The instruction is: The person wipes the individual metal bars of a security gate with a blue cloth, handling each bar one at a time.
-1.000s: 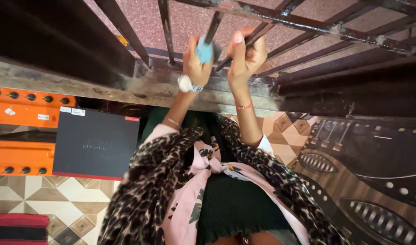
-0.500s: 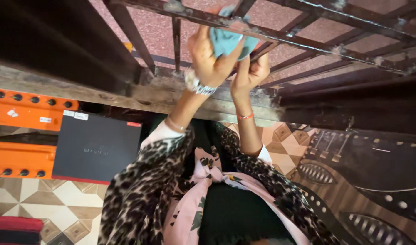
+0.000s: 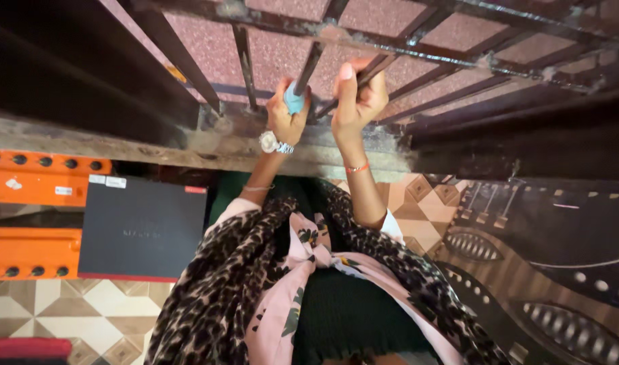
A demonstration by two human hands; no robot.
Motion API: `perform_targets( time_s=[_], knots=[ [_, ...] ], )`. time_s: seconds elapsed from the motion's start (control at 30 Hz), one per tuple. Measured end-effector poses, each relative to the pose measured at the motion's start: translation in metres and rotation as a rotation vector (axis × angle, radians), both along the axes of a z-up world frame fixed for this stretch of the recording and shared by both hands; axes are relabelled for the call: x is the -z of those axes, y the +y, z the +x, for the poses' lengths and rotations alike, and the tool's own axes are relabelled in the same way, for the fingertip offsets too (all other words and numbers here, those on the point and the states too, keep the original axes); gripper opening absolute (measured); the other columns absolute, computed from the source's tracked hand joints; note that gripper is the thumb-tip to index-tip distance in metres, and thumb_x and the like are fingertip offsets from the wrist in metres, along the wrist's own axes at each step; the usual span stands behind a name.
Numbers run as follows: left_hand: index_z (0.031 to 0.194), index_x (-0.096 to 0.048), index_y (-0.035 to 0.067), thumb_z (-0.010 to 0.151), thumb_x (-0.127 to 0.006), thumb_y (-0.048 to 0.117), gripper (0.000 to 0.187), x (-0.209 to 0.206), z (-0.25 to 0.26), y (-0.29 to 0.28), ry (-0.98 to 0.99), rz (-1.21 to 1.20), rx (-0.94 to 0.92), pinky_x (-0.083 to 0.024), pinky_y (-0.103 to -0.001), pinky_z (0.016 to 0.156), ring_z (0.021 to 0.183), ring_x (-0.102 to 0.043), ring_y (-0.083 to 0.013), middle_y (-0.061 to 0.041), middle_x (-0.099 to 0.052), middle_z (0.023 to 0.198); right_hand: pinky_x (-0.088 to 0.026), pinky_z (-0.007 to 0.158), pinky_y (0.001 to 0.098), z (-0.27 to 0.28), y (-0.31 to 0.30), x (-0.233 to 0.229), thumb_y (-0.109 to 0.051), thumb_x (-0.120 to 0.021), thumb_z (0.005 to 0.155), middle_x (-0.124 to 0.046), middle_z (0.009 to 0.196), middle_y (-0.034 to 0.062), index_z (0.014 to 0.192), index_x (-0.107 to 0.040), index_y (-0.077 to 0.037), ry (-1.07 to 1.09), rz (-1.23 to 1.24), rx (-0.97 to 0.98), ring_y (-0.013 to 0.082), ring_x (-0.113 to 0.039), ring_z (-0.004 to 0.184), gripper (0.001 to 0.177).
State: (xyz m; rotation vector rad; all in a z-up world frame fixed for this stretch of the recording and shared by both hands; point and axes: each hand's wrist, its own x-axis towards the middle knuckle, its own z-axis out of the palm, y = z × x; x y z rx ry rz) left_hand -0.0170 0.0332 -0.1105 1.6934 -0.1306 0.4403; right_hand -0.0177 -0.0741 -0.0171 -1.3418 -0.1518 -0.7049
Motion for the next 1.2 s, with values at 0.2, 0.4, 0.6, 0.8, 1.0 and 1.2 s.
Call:
perform_targets(
  time_s=[0.2,0.4,0.6,0.8,1.0,1.2],
  knots=[
    [0.13,-0.052,-0.005,0.096,-0.077,0.017,0.047,-0.109,0.02,0.002,-0.363,-0.066,0.069,-0.058,-0.037,0.074,0.082,-0.076,-0.0261,-0.012,-0.074,0.095,-0.036,0.061,0.0199,-0.002,-0.006,0.012,-0.009,-0.063,0.108,-0.057,0.082,-0.0028,0.111,-0.061,0.0,0.001,-0.143,0.11,0.003,-0.048,0.069,0.01],
    [0.122,-0.058,0.0,0.095,-0.077,0.015,0.036,-0.132,0.028,-0.013,-0.437,-0.091,-0.021,-0.056,-0.036,0.071,0.075,-0.074,-0.026,-0.01,-0.074,0.089,-0.043,0.069,0.0224,0.0,-0.005,0.002,-0.009,-0.059,0.108,-0.063,0.095,0.0001,0.116,-0.06,0.002,-0.032,-0.123,0.046,0.0051,-0.055,0.079,0.013],
    [0.108,-0.059,0.002,0.101,-0.07,0.015,0.018,-0.018,0.007,0.002,-0.08,-0.016,0.028,-0.052,-0.037,0.068,0.071,-0.068,-0.0261,-0.013,-0.066,0.081,-0.037,0.059,0.0231,0.0,-0.002,-0.002,-0.009,-0.061,0.107,-0.056,0.078,-0.001,0.107,-0.057,-0.001,0.0,-0.011,-0.025,0.0051,-0.048,0.065,0.008],
    [0.107,-0.064,0.001,0.096,-0.076,0.021,0.026,-0.051,0.009,0.011,0.0,-0.026,0.106,-0.054,-0.035,0.07,0.07,-0.064,-0.0201,-0.012,-0.066,0.079,-0.034,0.057,0.0215,0.001,0.0,0.002,-0.01,-0.061,0.108,-0.058,0.082,-0.0013,0.104,-0.058,-0.002,-0.018,-0.061,0.031,0.0048,-0.046,0.066,0.009],
    [0.121,-0.058,0.0,0.09,-0.082,0.017,0.042,-0.142,0.033,-0.009,-0.339,-0.281,0.145,-0.057,-0.037,0.083,0.087,-0.072,-0.0239,-0.013,-0.073,0.097,-0.034,0.062,0.021,0.007,-0.003,0.024,-0.011,-0.062,0.106,-0.062,0.09,-0.002,0.116,-0.063,0.001,-0.045,0.034,0.08,0.0035,-0.047,0.072,0.016],
    [0.12,-0.055,-0.003,0.084,-0.082,0.02,0.051,-0.064,0.034,-0.017,-0.352,0.045,-0.161,-0.053,-0.044,0.077,0.085,-0.07,-0.0355,-0.017,-0.071,0.096,-0.034,0.059,0.0243,0.002,-0.004,0.021,-0.012,-0.059,0.108,-0.06,0.089,0.0011,0.114,-0.061,0.0,0.0,0.007,0.072,0.0058,-0.046,0.069,0.013]
  ],
)
